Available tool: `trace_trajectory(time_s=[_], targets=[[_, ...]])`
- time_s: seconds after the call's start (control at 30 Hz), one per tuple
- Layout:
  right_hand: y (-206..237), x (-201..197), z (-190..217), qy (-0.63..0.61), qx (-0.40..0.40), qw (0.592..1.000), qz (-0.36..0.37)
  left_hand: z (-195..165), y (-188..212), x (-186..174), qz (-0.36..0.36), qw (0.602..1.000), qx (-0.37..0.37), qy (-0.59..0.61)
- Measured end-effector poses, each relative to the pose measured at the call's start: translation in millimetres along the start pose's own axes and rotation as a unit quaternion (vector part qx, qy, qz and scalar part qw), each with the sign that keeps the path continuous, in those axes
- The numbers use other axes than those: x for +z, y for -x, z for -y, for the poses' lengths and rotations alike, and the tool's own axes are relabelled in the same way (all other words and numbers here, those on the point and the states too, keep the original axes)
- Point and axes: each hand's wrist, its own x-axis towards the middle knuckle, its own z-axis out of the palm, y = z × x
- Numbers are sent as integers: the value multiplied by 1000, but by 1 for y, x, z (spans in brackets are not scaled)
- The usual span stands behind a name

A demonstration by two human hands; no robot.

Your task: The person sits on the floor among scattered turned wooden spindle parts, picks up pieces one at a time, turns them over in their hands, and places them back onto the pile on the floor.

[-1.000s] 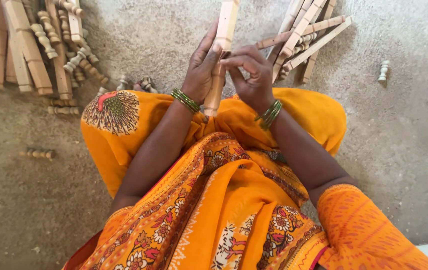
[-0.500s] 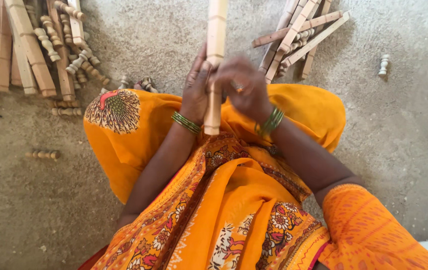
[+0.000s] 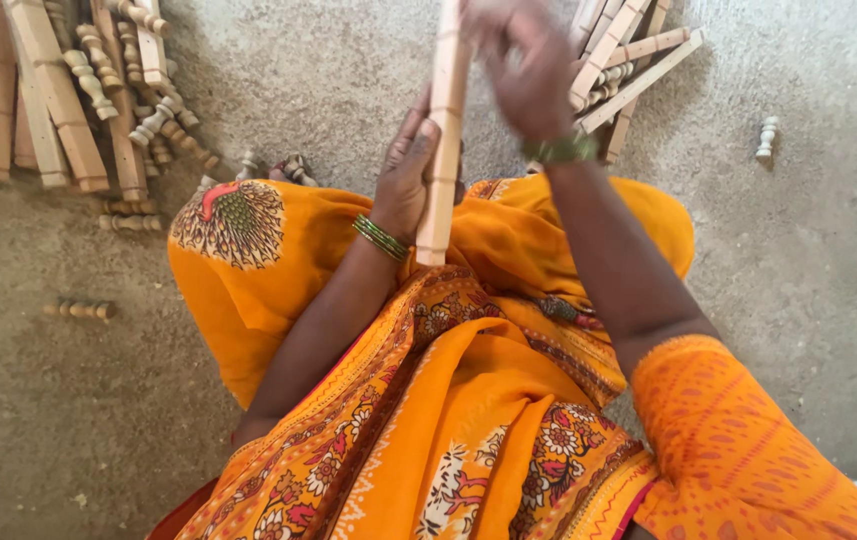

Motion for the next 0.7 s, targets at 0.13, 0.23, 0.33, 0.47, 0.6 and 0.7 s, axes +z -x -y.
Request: trace_trajectory(time_s=[0.13, 0.23, 0.33, 0.47, 0.6, 0.7], targets=[[48, 14, 36, -4, -146, 988, 41, -15, -12, 2, -64, 998, 8, 26], [53, 9, 33, -49, -120, 991, 31, -21, -12, 11, -71, 997, -32, -16], [16, 0, -5, -10, -105, 993, -52, -22, -7, 23, -27, 994, -82, -71], [-23, -8, -37, -74, 25, 991, -109, -26, -17, 34, -25, 981, -99, -162], [-15, 2, -14, -82, -122, 987, -71, -42, -50, 32, -104, 922, -76, -364], [2, 9, 8, -28, -182, 983, -3, -53, -76, 25, -57, 884, -41, -462]])
